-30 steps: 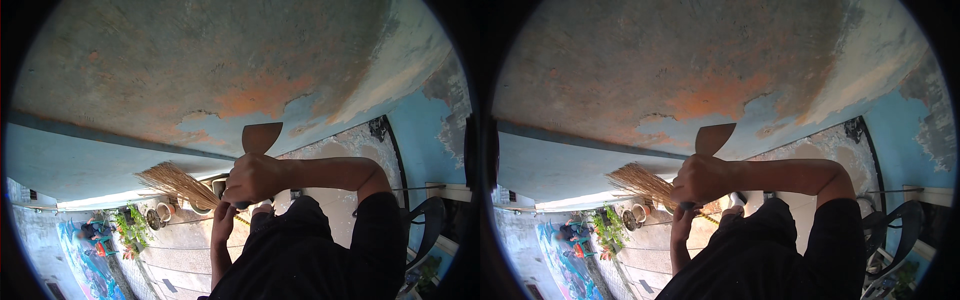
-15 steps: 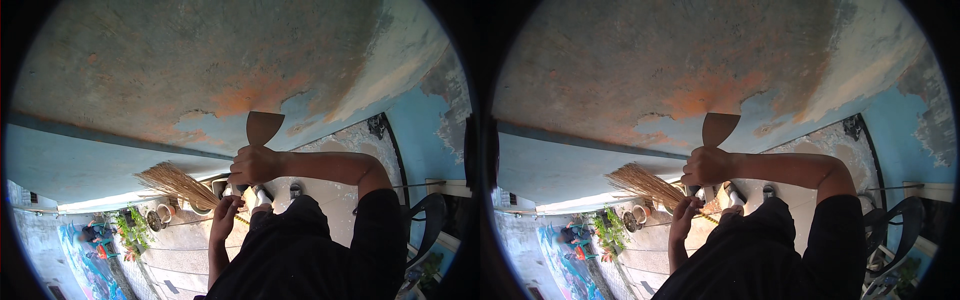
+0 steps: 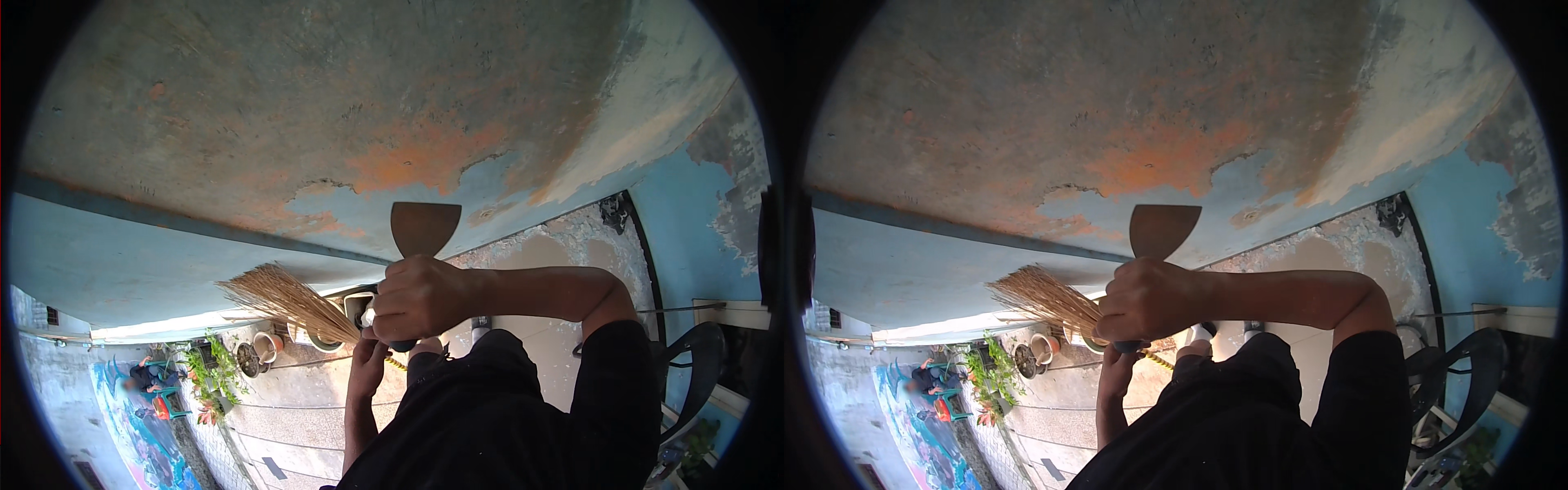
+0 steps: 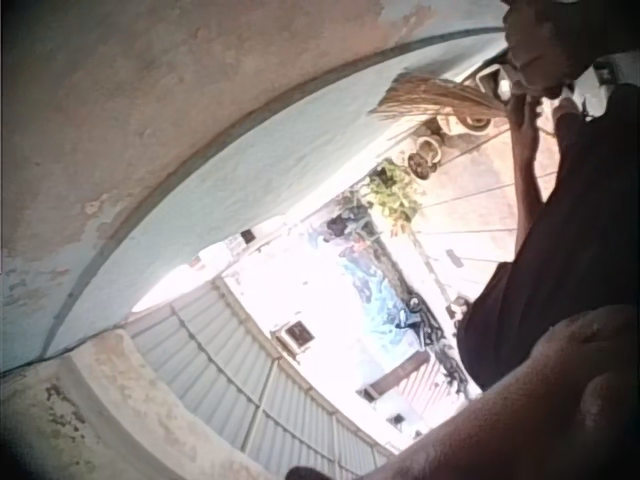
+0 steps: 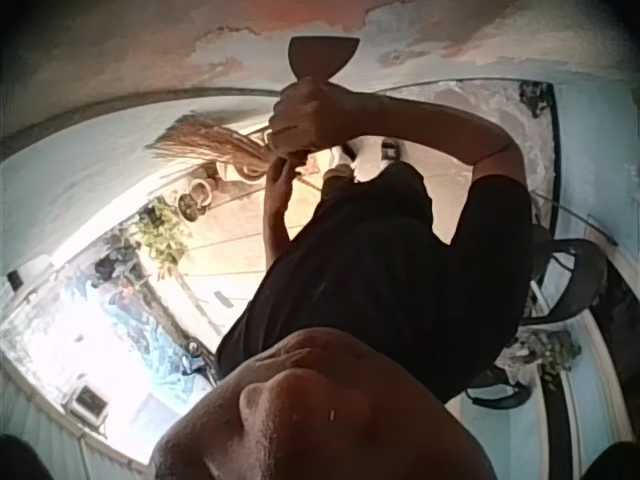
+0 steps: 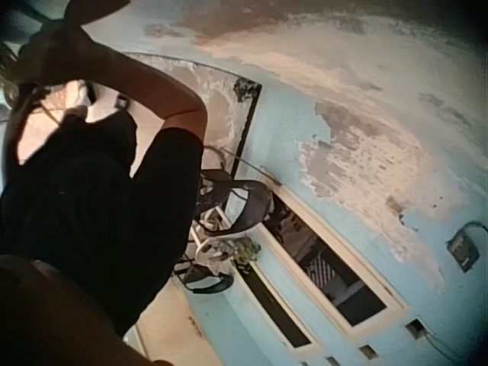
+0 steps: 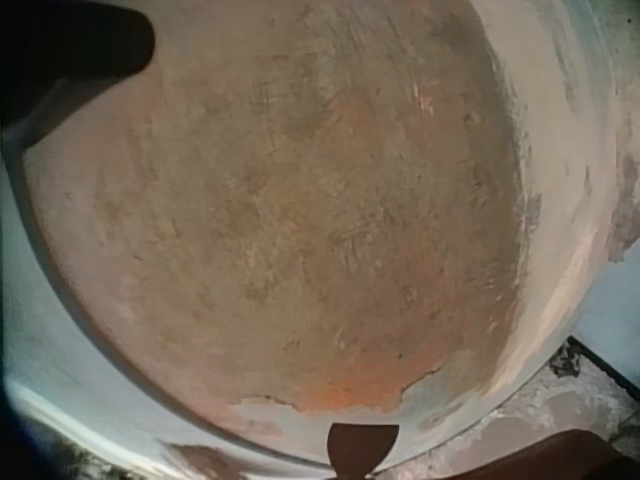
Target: The person scrapes peeling paint from a wall using a putty knife.
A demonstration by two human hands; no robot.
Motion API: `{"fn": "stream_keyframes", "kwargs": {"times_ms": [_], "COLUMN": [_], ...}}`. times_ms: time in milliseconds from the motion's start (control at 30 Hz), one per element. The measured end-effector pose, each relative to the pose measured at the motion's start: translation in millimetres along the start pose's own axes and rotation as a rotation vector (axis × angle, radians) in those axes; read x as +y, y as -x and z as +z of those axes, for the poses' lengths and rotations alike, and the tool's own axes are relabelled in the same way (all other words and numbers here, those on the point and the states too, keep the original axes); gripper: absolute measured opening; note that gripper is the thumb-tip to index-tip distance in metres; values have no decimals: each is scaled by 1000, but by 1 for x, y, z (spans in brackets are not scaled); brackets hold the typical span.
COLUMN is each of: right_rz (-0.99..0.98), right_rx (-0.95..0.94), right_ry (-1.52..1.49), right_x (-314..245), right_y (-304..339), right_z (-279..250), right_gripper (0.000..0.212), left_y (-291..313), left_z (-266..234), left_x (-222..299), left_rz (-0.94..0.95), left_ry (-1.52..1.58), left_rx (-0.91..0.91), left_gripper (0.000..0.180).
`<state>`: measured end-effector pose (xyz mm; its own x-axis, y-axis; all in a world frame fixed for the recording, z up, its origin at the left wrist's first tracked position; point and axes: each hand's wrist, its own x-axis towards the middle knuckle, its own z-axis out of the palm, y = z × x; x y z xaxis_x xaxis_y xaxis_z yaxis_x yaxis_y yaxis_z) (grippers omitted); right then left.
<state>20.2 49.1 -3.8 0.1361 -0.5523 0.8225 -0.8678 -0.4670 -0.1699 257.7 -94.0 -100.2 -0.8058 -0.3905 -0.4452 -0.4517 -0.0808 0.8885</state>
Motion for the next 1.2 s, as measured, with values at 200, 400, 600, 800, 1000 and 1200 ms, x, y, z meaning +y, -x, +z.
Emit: {"fn": "stream_keyframes", "kwargs": {"times_ms": [200, 400, 600, 800, 1000, 1200], "right_rz": [177, 85, -13, -24, -78, 412], "right_rx": [-113, -35, -36, -123, -65, -139], "right_ry": [28, 77, -50, 64, -63, -66], "right_x": [50, 41, 16, 39, 26, 58], "right_y": [46, 11, 3, 10, -10, 40], "right_z": [22, 1, 15, 15, 6, 19], "right_gripper": [21, 15, 16, 11, 13, 14], "left_y": [-10, -7, -7, -5, 0, -1], "left_z": [11, 12, 9, 16, 3, 9], "left_x": [25, 23, 8, 31, 12, 28], "left_rz": [62, 26, 83, 47, 76, 67], "left_ry": [-48, -72, 21, -48, 18, 1], "left_rx": [-109, -54, -30, -66, 8, -33], "left_gripper": [23, 21, 20, 20, 23, 21]}}
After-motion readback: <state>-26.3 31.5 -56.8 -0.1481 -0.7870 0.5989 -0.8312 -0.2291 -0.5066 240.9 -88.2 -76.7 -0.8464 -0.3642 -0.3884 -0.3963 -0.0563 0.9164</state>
